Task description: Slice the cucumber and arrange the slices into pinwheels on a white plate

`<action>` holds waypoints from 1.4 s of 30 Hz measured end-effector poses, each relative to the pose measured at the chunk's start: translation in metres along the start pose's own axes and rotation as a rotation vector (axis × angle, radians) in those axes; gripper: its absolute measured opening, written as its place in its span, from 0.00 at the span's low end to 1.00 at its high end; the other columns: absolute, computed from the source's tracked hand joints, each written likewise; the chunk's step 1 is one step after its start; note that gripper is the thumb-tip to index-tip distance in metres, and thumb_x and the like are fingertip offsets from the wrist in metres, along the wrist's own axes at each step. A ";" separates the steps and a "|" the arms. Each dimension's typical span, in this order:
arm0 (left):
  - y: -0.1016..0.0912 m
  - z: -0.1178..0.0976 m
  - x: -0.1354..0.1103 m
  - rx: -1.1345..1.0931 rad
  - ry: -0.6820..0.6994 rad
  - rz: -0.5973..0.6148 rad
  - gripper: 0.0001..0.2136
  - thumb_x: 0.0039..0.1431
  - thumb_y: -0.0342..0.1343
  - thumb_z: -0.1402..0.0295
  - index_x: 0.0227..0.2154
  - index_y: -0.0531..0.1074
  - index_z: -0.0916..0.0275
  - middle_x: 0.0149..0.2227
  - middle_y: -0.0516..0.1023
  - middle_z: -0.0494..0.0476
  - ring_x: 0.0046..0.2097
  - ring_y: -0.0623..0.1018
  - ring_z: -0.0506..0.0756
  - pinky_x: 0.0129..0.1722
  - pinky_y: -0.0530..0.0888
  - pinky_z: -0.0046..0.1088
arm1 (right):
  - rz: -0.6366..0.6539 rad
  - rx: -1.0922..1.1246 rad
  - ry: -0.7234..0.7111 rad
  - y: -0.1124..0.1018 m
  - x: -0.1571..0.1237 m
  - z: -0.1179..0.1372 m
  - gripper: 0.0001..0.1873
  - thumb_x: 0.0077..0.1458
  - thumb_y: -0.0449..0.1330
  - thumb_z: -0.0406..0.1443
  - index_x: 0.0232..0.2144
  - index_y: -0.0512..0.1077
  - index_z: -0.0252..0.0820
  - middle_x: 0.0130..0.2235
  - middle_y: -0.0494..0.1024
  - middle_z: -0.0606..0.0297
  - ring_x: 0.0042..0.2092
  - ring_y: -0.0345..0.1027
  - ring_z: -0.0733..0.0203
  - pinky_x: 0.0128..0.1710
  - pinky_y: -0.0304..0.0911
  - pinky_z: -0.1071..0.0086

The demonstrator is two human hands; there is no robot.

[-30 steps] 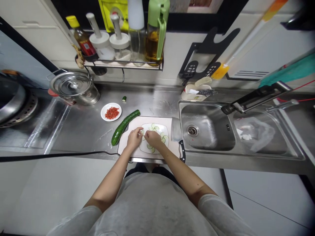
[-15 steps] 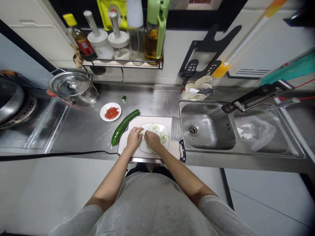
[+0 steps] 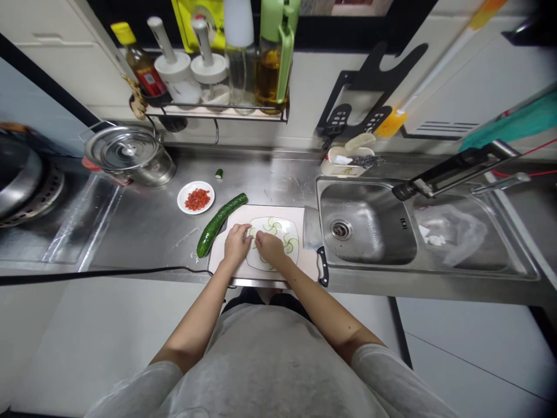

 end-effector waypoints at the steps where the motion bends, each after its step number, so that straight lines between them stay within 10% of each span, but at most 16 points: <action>1: 0.001 0.000 0.000 0.000 0.002 -0.001 0.16 0.55 0.56 0.71 0.47 0.71 0.57 0.41 0.71 0.56 0.43 0.72 0.55 0.45 0.69 0.33 | 0.004 0.001 0.001 0.000 -0.001 0.000 0.14 0.66 0.42 0.36 0.41 0.66 0.41 0.38 0.76 0.61 0.38 0.67 0.62 0.31 0.51 0.72; 42: -0.002 0.000 -0.002 -0.006 -0.023 -0.015 0.10 0.55 0.57 0.67 0.41 0.76 0.58 0.38 0.71 0.55 0.38 0.72 0.53 0.41 0.70 0.30 | 0.082 -0.021 0.012 -0.003 -0.017 0.005 0.18 0.64 0.45 0.39 0.54 0.64 0.47 0.40 0.78 0.60 0.40 0.71 0.56 0.35 0.58 0.69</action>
Point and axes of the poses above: each hand's wrist, its own x-axis towards the middle knuckle, its own y-axis out of the palm, z = x × y, the point moved 10 cm from there along x, towards the middle knuckle
